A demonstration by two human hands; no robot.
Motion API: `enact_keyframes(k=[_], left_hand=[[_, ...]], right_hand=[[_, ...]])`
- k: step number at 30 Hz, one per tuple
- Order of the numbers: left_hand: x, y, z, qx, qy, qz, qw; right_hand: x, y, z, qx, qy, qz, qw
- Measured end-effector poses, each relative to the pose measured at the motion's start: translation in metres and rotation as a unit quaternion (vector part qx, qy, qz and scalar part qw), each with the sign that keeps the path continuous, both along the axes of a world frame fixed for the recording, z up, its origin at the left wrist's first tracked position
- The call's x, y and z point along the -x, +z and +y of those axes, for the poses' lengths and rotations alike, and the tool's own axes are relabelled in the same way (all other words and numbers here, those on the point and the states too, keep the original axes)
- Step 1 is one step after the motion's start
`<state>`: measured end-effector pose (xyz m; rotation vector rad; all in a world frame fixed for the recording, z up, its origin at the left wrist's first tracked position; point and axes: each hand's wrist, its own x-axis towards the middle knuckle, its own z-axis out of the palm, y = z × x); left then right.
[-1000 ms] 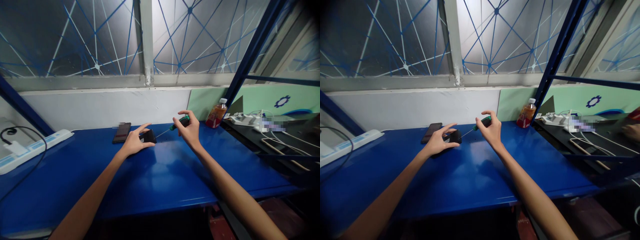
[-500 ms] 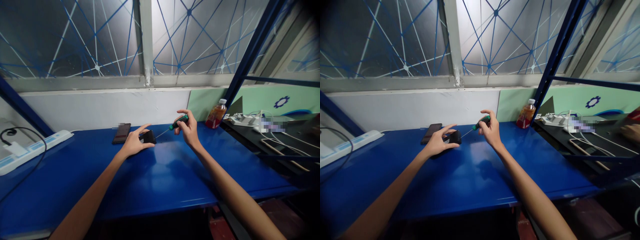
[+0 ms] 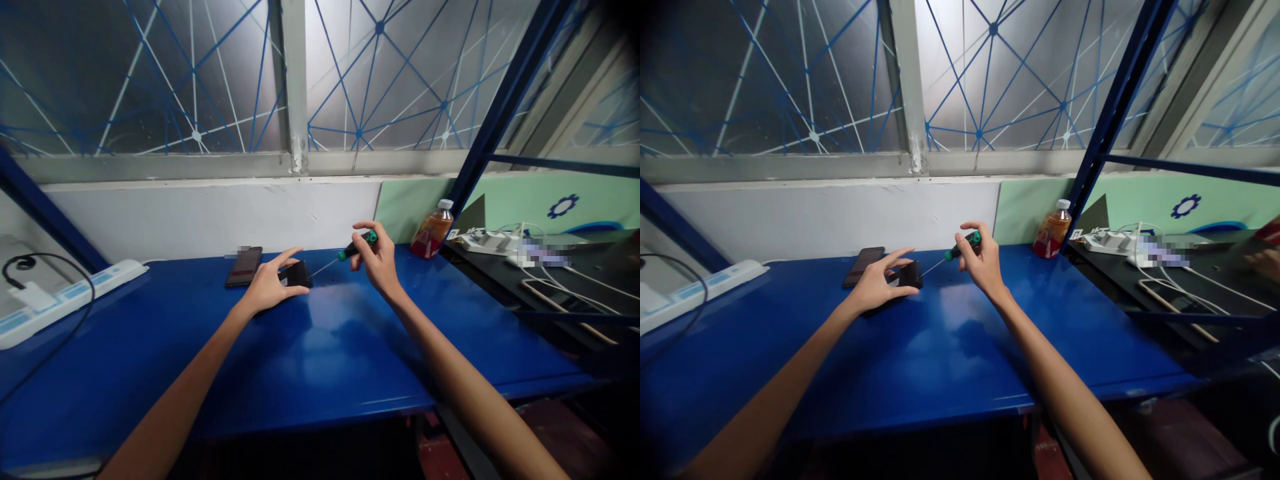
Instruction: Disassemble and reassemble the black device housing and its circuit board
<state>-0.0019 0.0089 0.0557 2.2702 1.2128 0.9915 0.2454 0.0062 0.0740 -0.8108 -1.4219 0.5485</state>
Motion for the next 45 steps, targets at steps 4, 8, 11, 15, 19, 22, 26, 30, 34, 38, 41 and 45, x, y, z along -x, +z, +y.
enact_keyframes(k=[4, 8, 11, 15, 19, 22, 26, 30, 34, 38, 41, 45], left_hand=[[0.0003, -0.0003, 0.0007, -0.003, -0.002, -0.001, 1.000], [0.0001, 0.0006, 0.0006, -0.002, -0.002, -0.001, 1.000], [-0.0003, 0.0020, -0.0004, 0.001, -0.004, 0.000, 1.000], [-0.0007, 0.0030, -0.0010, -0.001, -0.004, 0.005, 1.000], [-0.0010, 0.0023, -0.0007, -0.008, -0.007, 0.004, 1.000], [-0.0014, 0.0025, -0.0014, -0.006, -0.007, 0.002, 1.000], [-0.0020, 0.0039, -0.0027, -0.003, -0.006, 0.003, 1.000], [-0.0018, 0.0041, -0.0027, 0.000, -0.006, 0.007, 1.000], [-0.0016, 0.0037, -0.0024, 0.001, -0.009, 0.006, 1.000], [-0.0019, 0.0038, -0.0028, -0.004, -0.011, -0.005, 1.000], [-0.0020, 0.0036, -0.0029, -0.003, -0.011, -0.004, 1.000], [-0.0020, 0.0035, -0.0030, -0.004, -0.008, 0.004, 1.000]], right_hand=[[-0.0014, -0.0015, 0.0029, -0.005, 0.053, 0.031, 0.998], [0.0005, -0.0015, 0.0020, -0.013, 0.038, 0.026, 0.999], [0.0024, -0.0007, -0.0006, -0.012, -0.019, 0.001, 1.000], [0.0032, 0.0005, -0.0029, -0.011, -0.076, -0.023, 0.997], [0.0022, -0.0003, -0.0009, -0.001, -0.056, -0.014, 0.998], [0.0009, -0.0008, 0.0009, 0.001, 0.003, 0.013, 1.000], [-0.0003, 0.0000, 0.0014, 0.002, 0.064, 0.043, 0.997], [-0.0004, 0.0011, 0.0010, 0.011, 0.037, 0.032, 0.999], [0.0023, 0.0035, -0.0026, 0.007, -0.043, 0.000, 0.999], [0.0046, 0.0050, -0.0058, 0.002, -0.083, -0.003, 0.997], [0.0028, 0.0024, -0.0026, 0.007, -0.057, 0.001, 0.998], [-0.0003, -0.0025, 0.0037, 0.009, 0.016, 0.024, 1.000]])
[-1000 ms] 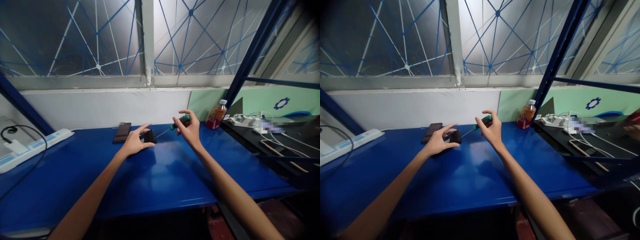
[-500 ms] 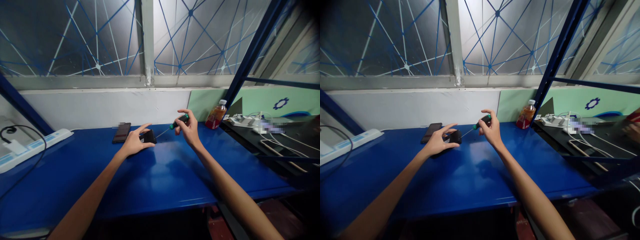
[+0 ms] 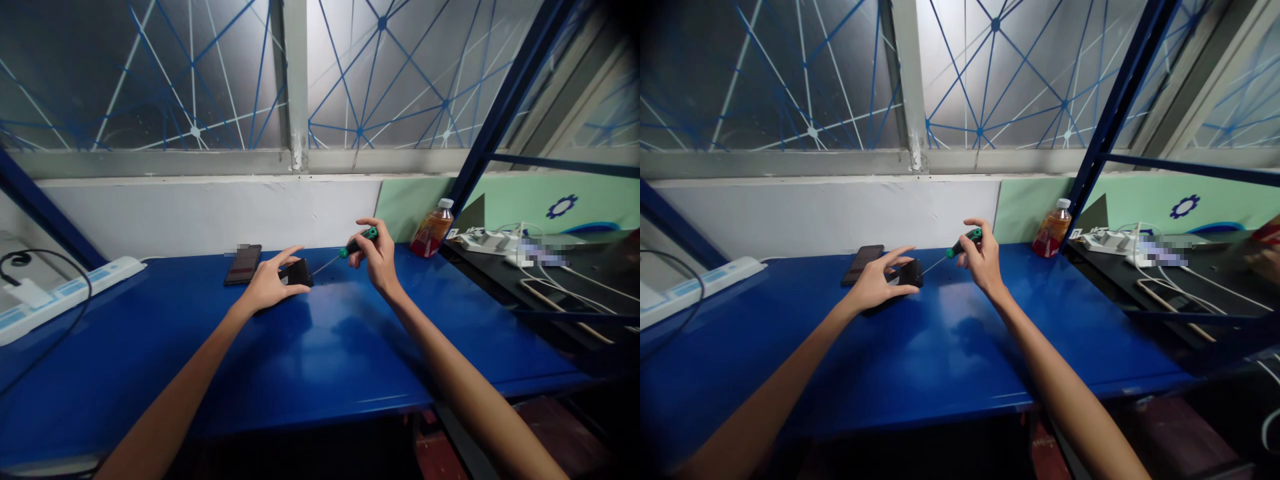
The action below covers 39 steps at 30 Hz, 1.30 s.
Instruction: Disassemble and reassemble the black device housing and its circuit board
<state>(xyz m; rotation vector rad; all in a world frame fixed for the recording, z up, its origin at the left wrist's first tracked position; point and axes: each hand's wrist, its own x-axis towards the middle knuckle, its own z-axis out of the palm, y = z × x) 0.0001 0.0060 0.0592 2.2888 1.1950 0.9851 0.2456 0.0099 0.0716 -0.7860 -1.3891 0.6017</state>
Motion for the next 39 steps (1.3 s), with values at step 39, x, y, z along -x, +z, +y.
enact_keyframes(k=[39], left_hand=[[-0.0007, -0.0012, 0.0000, 0.001, 0.000, 0.008, 1.000]], right_hand=[[0.0014, -0.0021, 0.0009, -0.002, -0.019, -0.012, 1.000]])
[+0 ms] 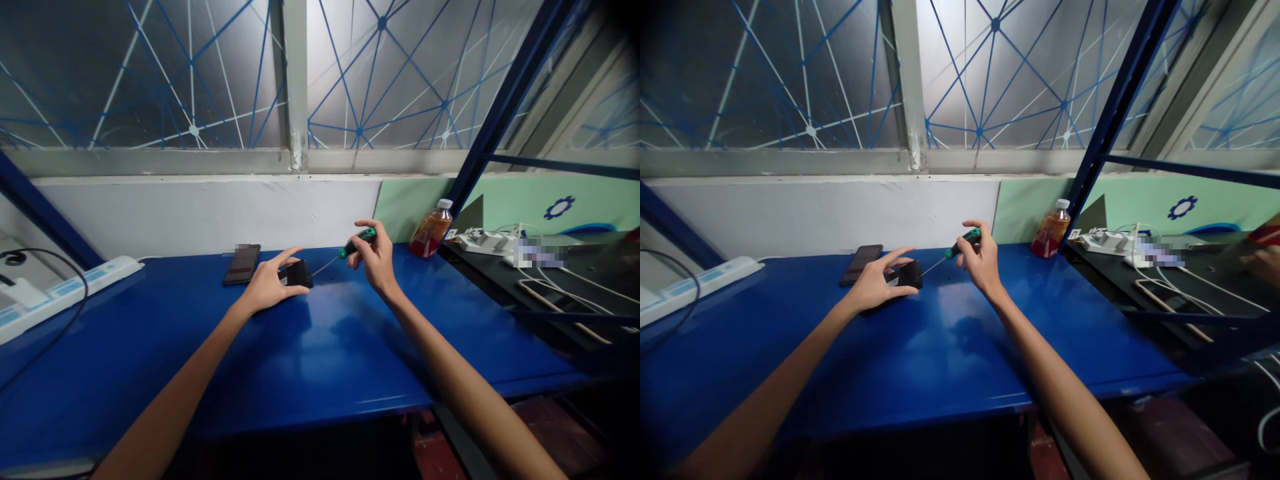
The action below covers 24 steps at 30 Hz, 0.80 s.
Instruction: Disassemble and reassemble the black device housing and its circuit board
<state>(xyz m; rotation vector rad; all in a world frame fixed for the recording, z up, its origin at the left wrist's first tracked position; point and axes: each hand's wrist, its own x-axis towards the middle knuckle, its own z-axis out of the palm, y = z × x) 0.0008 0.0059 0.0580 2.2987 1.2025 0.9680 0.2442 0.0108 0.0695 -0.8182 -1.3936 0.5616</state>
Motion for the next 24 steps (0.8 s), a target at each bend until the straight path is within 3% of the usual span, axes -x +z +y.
enact_keyframes(k=[9, 17, 24], left_hand=[[-0.0006, 0.0004, -0.0003, -0.002, -0.002, -0.003, 1.000], [0.0000, 0.0001, -0.0003, -0.004, 0.000, -0.001, 1.000], [-0.0004, 0.0003, -0.0003, -0.006, -0.003, 0.007, 1.000]], right_hand=[[0.0042, 0.0024, -0.0052, -0.007, -0.092, -0.018, 0.996], [-0.0005, -0.0002, 0.0001, -0.003, -0.005, 0.011, 1.000], [0.0039, 0.0018, -0.0030, -0.016, -0.055, 0.005, 0.998]])
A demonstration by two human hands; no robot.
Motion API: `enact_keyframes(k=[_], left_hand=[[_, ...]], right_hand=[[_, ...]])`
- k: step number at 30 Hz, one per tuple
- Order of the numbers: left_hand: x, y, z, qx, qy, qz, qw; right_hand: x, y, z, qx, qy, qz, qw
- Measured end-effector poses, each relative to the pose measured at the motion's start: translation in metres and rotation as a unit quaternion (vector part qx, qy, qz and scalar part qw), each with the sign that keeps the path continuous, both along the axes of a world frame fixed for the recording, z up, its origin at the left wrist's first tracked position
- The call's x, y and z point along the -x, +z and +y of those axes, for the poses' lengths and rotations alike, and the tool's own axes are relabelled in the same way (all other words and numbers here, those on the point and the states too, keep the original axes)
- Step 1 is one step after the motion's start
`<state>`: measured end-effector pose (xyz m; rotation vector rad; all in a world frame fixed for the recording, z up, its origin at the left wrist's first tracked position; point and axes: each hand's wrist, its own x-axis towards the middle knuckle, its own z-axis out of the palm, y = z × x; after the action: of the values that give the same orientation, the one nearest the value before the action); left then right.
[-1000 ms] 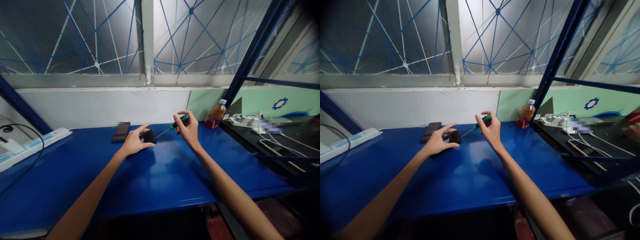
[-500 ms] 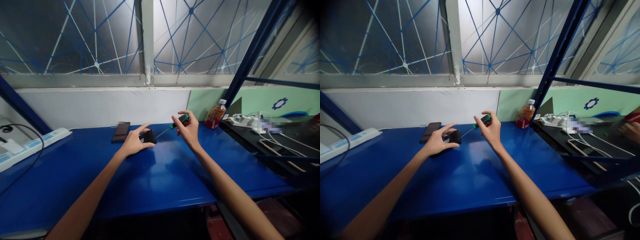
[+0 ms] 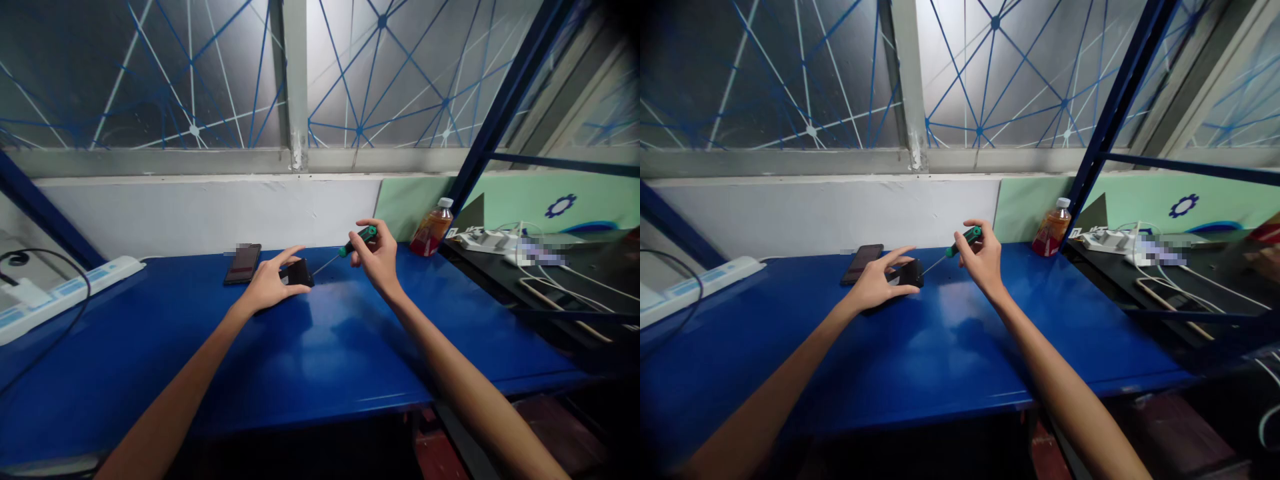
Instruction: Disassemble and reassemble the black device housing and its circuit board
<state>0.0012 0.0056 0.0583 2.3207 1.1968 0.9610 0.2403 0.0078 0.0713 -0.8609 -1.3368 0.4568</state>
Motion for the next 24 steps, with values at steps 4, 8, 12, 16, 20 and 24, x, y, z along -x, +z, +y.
enact_keyframes(k=[4, 8, 12, 16, 20, 24], left_hand=[[-0.0005, -0.0004, 0.0004, -0.002, 0.004, -0.004, 1.000], [-0.0007, -0.0018, 0.0010, -0.006, 0.004, -0.005, 1.000], [-0.0008, -0.0018, 0.0008, -0.005, 0.002, -0.001, 1.000], [-0.0011, -0.0005, -0.0003, -0.005, 0.002, 0.003, 1.000], [-0.0012, -0.0004, -0.0006, -0.002, -0.002, 0.005, 1.000], [-0.0011, -0.0018, 0.0000, -0.004, -0.002, 0.006, 1.000]], right_hand=[[-0.0007, 0.0000, 0.0005, 0.010, 0.000, 0.005, 1.000], [-0.0042, -0.0024, 0.0043, 0.016, 0.060, 0.018, 0.998], [-0.0048, -0.0027, 0.0048, 0.008, 0.084, 0.022, 0.996], [-0.0020, -0.0004, 0.0017, 0.007, 0.035, 0.013, 0.999], [-0.0003, 0.0012, -0.0004, 0.008, -0.012, -0.007, 1.000], [-0.0017, 0.0000, 0.0001, 0.020, -0.001, -0.016, 1.000]])
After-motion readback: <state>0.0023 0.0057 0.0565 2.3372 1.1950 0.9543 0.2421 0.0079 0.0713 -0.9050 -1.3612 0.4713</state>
